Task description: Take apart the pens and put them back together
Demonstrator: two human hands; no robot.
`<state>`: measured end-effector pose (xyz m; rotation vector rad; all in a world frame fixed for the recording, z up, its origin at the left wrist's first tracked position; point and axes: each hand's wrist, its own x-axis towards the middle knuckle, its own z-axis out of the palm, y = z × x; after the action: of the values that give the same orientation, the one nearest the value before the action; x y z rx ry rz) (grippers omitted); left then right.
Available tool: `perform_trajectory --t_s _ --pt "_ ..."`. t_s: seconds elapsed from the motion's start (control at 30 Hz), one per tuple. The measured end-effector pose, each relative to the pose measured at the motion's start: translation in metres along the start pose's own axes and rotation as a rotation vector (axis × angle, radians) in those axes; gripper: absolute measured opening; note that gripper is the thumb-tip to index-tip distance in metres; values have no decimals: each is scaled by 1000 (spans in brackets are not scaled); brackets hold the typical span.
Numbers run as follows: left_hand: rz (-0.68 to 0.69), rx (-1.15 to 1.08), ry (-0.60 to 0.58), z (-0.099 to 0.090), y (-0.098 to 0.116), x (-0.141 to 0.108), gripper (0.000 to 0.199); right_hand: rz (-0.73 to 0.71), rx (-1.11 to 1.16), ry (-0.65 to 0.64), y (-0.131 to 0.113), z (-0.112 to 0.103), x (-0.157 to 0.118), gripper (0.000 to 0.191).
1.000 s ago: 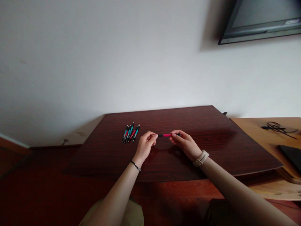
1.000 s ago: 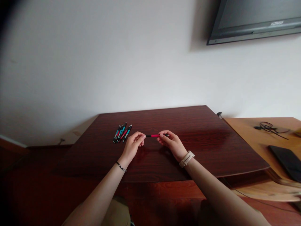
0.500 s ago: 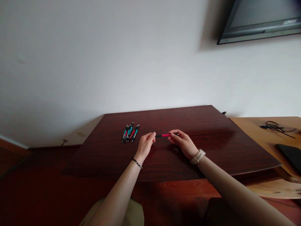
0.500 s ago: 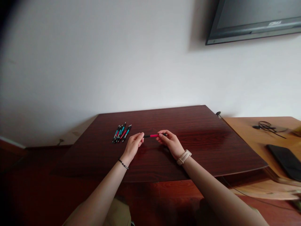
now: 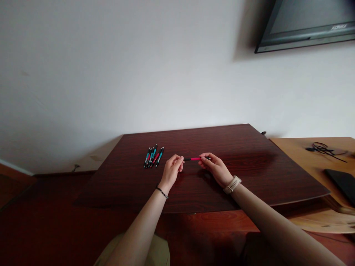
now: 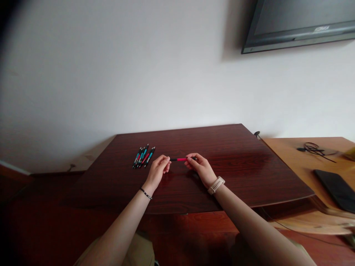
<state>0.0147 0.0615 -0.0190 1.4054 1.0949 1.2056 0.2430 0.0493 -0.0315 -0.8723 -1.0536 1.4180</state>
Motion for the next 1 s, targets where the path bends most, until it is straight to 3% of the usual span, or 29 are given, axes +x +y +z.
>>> perform_trajectory --t_s 0.2,1.0 --pt "-18 -9 90 -2 -4 2 54 11 53 28 -2 0 -1 39" --pt "12 -325 346 -11 -10 6 58 -9 160 160 -2 -6 0 32"
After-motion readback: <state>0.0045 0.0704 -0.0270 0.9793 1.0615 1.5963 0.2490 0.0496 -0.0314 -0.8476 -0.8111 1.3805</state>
